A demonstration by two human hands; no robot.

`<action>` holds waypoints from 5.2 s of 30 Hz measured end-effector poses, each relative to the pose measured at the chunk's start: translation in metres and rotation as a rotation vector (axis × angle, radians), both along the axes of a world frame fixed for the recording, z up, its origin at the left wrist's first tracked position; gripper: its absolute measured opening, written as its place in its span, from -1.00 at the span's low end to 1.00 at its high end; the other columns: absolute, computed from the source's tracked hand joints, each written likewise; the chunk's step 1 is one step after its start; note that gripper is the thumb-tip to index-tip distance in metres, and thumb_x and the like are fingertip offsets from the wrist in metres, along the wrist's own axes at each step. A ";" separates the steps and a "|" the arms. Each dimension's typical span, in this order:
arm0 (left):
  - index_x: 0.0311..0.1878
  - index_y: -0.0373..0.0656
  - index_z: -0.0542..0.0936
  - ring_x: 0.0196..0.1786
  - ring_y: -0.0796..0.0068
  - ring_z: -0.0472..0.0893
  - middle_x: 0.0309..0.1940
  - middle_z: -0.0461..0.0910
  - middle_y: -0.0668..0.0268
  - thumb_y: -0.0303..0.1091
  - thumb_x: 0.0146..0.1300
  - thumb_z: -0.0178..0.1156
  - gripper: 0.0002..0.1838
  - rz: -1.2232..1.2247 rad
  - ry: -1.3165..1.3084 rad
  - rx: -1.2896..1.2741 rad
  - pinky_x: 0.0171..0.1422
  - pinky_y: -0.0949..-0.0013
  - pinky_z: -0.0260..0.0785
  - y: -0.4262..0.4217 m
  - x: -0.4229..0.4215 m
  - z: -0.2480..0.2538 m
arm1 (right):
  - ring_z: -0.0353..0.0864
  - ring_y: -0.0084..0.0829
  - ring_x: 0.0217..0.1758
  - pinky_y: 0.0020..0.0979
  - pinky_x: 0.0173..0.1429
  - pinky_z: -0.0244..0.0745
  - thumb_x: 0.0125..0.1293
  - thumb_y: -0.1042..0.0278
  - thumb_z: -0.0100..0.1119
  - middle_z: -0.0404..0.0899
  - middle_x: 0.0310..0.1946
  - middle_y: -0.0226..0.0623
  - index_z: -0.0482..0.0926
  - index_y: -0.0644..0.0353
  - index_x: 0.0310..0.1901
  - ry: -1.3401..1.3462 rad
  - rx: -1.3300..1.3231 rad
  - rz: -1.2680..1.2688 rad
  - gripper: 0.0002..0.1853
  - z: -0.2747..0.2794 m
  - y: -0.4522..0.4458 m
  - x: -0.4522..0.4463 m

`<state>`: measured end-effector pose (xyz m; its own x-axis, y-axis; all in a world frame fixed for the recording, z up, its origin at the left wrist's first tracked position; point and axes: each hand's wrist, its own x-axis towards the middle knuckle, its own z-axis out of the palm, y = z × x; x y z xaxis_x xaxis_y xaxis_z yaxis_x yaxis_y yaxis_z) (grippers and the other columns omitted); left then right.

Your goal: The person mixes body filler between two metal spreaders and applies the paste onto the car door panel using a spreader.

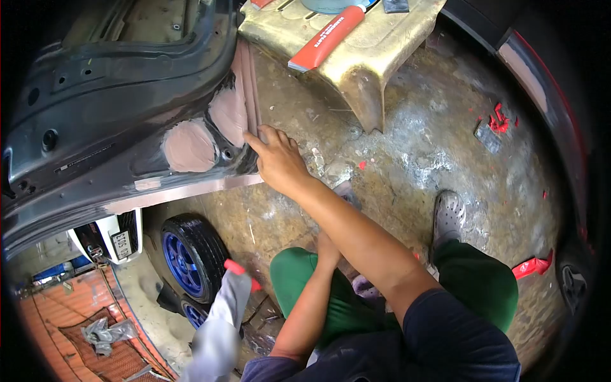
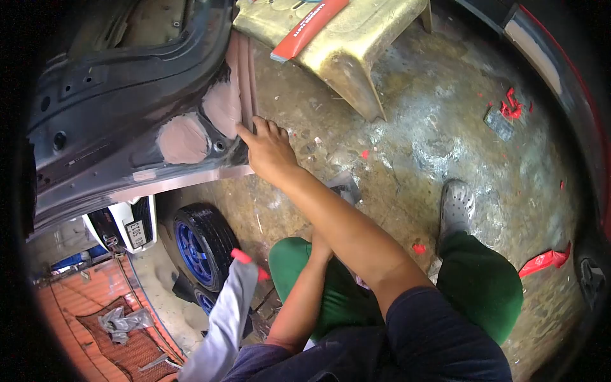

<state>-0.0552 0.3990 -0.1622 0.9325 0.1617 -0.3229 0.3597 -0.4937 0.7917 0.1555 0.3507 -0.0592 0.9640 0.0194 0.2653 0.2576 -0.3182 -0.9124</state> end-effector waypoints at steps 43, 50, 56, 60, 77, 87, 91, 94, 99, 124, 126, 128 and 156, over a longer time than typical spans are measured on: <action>0.23 -0.27 0.44 0.11 0.35 0.61 0.09 0.60 0.22 -0.38 0.40 0.18 -0.61 0.230 -0.026 -0.970 0.25 0.25 0.44 -0.043 0.063 0.103 | 0.51 -0.38 0.19 -0.20 0.18 0.43 0.32 -0.28 0.20 0.51 0.25 -0.26 0.48 0.21 0.30 0.865 0.954 0.364 -0.25 -0.033 -0.170 -0.060; 0.23 -0.33 0.45 0.10 0.46 0.53 0.08 0.57 0.23 -0.33 0.48 0.09 -0.63 0.315 -0.414 -0.469 0.27 0.35 0.33 -0.010 0.086 0.182 | 0.58 -0.36 0.13 -0.28 0.23 0.44 0.30 0.24 0.34 0.61 0.13 -0.31 0.56 0.15 0.19 0.483 0.638 0.114 -0.56 0.015 -0.191 -0.075; 0.22 -0.38 0.43 0.06 0.54 0.48 0.06 0.54 0.24 -0.35 0.50 0.04 -0.65 0.201 -0.705 -0.184 0.26 0.43 0.26 0.001 0.122 0.273 | 0.45 -0.25 0.34 0.01 0.46 0.26 0.25 0.27 0.17 0.50 0.29 -0.40 0.59 -0.18 0.18 -0.469 -0.134 0.199 -0.58 0.077 -0.172 -0.087; 0.22 -0.37 0.42 0.04 0.56 0.47 0.04 0.54 0.26 -0.42 0.49 0.04 -0.68 0.150 -0.693 -0.093 0.24 0.46 0.26 0.002 0.132 0.306 | 0.37 -0.27 0.40 0.12 0.54 0.13 0.28 0.17 0.08 0.50 0.28 -0.59 0.62 -0.38 0.10 -0.529 -0.279 0.191 -0.64 0.093 -0.152 -0.105; 0.29 -0.35 0.38 0.11 0.44 0.55 0.12 0.53 0.17 -0.42 0.44 0.11 -0.59 0.221 -0.830 -0.054 0.24 0.36 0.39 -0.005 0.122 0.325 | 0.51 -0.22 0.28 -0.19 0.41 0.36 0.15 0.63 0.22 0.48 0.29 -0.26 0.56 0.02 0.22 -0.175 0.452 0.305 -0.44 0.044 -0.139 -0.099; 0.21 -0.37 0.44 0.05 0.39 0.56 0.08 0.56 0.17 -0.27 0.41 0.16 -0.57 0.250 -0.224 0.011 0.19 0.37 0.38 0.013 0.055 0.188 | 0.62 -0.40 0.04 -0.25 0.00 0.58 0.29 0.37 0.30 0.65 -0.02 -0.23 0.59 0.24 0.06 0.622 1.339 0.206 -0.68 -0.050 -0.120 -0.063; 0.14 -0.33 0.50 -0.05 0.49 0.55 -0.02 0.59 0.26 -0.30 0.44 0.11 -0.66 0.161 0.168 -0.001 0.08 0.41 0.41 0.012 0.031 0.083 | 0.64 -0.38 -0.03 -0.27 0.03 0.55 0.33 0.27 0.26 0.68 -0.06 -0.18 0.55 0.32 0.12 0.653 1.049 0.085 -0.59 -0.054 -0.084 -0.043; 0.14 -0.30 0.50 -0.11 0.57 0.55 -0.09 0.60 0.33 -0.35 0.47 0.06 -0.71 0.109 0.155 -0.060 -0.03 0.46 0.42 -0.002 0.013 0.035 | 0.63 -0.29 0.06 -0.27 0.18 0.48 0.40 0.19 0.18 0.66 0.03 -0.10 0.50 0.24 0.24 0.485 0.959 0.114 -0.54 -0.044 -0.069 -0.040; 0.19 -0.32 0.45 -0.03 0.51 0.59 -0.02 0.61 0.25 -0.41 0.47 0.05 -0.70 0.125 0.275 -0.074 0.04 0.44 0.45 -0.001 0.012 0.041 | 0.58 -0.12 0.19 -0.24 0.30 0.39 0.41 0.27 0.09 0.60 0.12 0.03 0.46 0.16 0.30 0.342 0.939 0.091 -0.55 -0.041 -0.041 -0.028; 0.18 -0.35 0.45 -0.03 0.54 0.57 -0.04 0.62 0.26 -0.26 0.54 0.03 -0.65 0.061 0.178 -0.003 0.08 0.43 0.43 -0.012 0.028 0.036 | 0.58 -0.05 0.18 -0.22 0.28 0.41 0.37 0.33 0.09 0.59 0.12 0.05 0.54 0.20 0.21 0.268 0.913 0.059 -0.60 -0.042 -0.034 0.021; 0.18 -0.35 0.45 -0.03 0.54 0.57 -0.05 0.62 0.26 -0.26 0.54 0.03 -0.66 0.043 0.180 0.002 0.07 0.44 0.43 -0.010 0.028 0.034 | 0.57 -0.04 0.20 -0.22 0.30 0.41 0.37 0.34 0.08 0.59 0.13 0.04 0.54 0.19 0.21 0.260 0.875 0.048 -0.60 -0.041 -0.034 0.025; 0.17 -0.35 0.45 -0.04 0.54 0.57 -0.06 0.62 0.26 -0.26 0.54 0.03 -0.66 0.068 0.222 -0.001 0.07 0.43 0.43 -0.012 0.029 0.037 | 0.55 -0.03 0.22 -0.22 0.31 0.40 0.38 0.34 0.07 0.58 0.14 0.04 0.54 0.17 0.22 0.241 0.857 0.051 -0.60 -0.042 -0.033 0.027; 0.22 -0.27 0.49 0.28 0.15 0.50 0.19 0.55 0.07 -0.16 0.33 0.27 -0.50 -0.375 -0.013 0.350 0.36 0.14 0.30 0.042 -0.002 -0.009 | 0.38 -0.10 0.34 -0.19 0.44 0.32 0.24 0.55 0.14 0.44 0.28 -0.20 0.40 0.10 0.36 0.096 0.493 0.040 -0.40 -0.034 -0.006 -0.044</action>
<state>-0.0572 0.4415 -0.1715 0.9507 -0.0885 -0.2972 0.0982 -0.8231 0.5594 0.1117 0.3451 -0.0934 0.9855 -0.0486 0.1625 0.1683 0.1649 -0.9718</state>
